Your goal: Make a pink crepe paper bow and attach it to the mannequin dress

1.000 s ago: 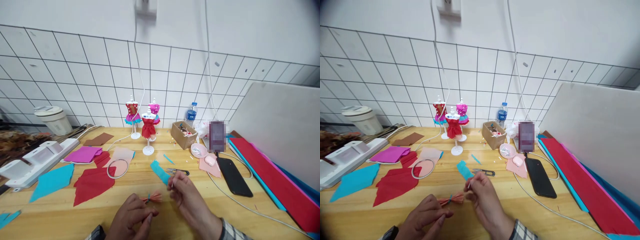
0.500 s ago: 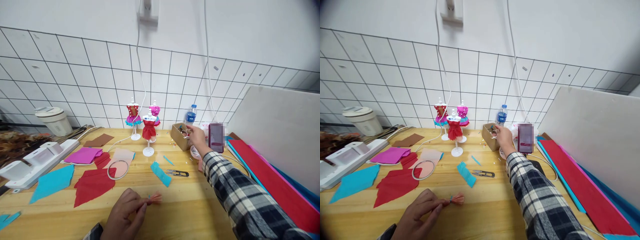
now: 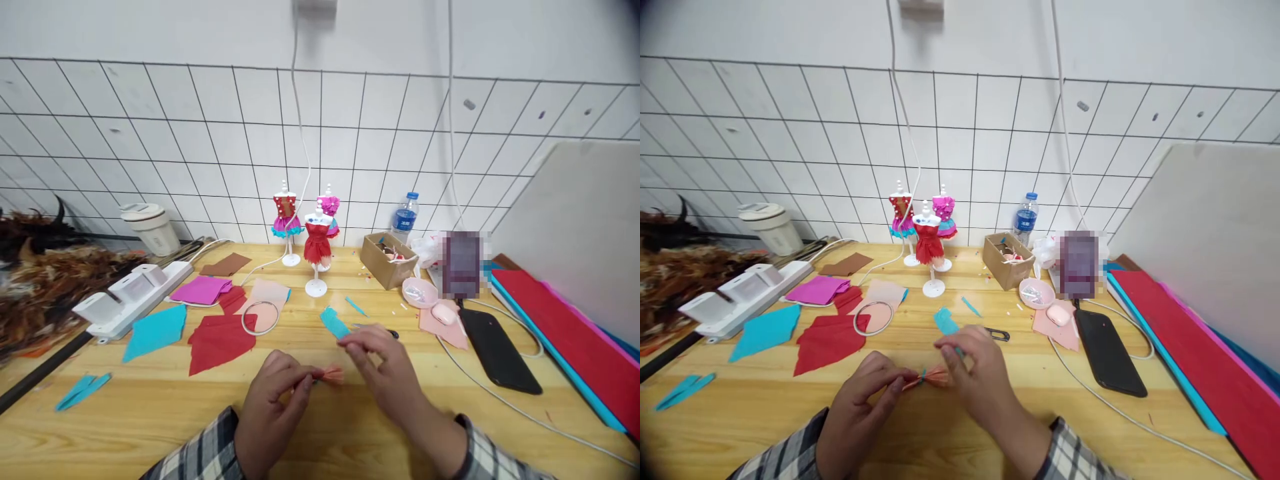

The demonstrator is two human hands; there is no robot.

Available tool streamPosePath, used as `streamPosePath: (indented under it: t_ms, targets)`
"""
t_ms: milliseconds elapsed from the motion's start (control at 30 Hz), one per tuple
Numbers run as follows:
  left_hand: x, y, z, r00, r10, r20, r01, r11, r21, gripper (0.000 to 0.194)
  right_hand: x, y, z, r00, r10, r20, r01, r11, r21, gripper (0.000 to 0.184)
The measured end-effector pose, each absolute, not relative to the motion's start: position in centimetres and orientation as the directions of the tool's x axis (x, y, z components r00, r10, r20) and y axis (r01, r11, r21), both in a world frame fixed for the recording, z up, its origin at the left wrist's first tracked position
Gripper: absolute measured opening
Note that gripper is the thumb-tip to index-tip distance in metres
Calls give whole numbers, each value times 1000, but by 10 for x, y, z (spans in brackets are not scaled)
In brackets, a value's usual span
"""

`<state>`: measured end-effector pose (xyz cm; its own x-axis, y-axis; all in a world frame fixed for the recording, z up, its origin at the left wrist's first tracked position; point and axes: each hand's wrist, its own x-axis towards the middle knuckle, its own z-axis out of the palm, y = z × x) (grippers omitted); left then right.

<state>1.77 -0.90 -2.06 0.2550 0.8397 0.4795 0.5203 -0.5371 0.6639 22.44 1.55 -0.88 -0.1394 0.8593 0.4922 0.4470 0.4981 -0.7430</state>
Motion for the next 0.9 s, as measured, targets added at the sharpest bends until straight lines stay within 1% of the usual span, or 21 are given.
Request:
streamPosePath:
  t_ms: [100, 267, 500, 600, 667, 733, 833, 900]
  targets:
    - [19, -11, -22, 267, 849, 456, 534, -524, 664, 22, 208, -2, -23, -161, 879, 449, 393, 475, -788, 14]
    - [19, -11, -23, 297, 853, 429, 557, -520, 648, 22, 204, 1, -25, -138, 940, 312, 356, 340, -870, 7]
    - [19, -9, -25, 316, 854, 413, 576, -519, 632, 20, 200, -2, -20, -146, 940, 309, 344, 342, -875, 7]
    - [20, -8, -26, 313, 846, 433, 575, -531, 622, 20, 200, -2, -20, -156, 927, 340, 340, 374, -863, 6]
    - [22, -8, -26, 312, 838, 448, 575, -542, 613, 20, 200, -2, -21, -154, 911, 382, 353, 412, -840, 6]
    - [23, -8, -26, 310, 831, 462, 575, -550, 605, 19, 200, -3, -23, -145, 880, 451, 399, 470, -788, 5]
    - [25, -9, -25, 298, 820, 488, 573, -563, 596, 18, 201, -6, -24, -165, 807, 567, 513, 562, -649, 5]
    - [26, -9, -24, 292, 820, 492, 572, -562, 597, 18, 201, -8, -23, -201, 767, 610, 574, 597, -561, 6]
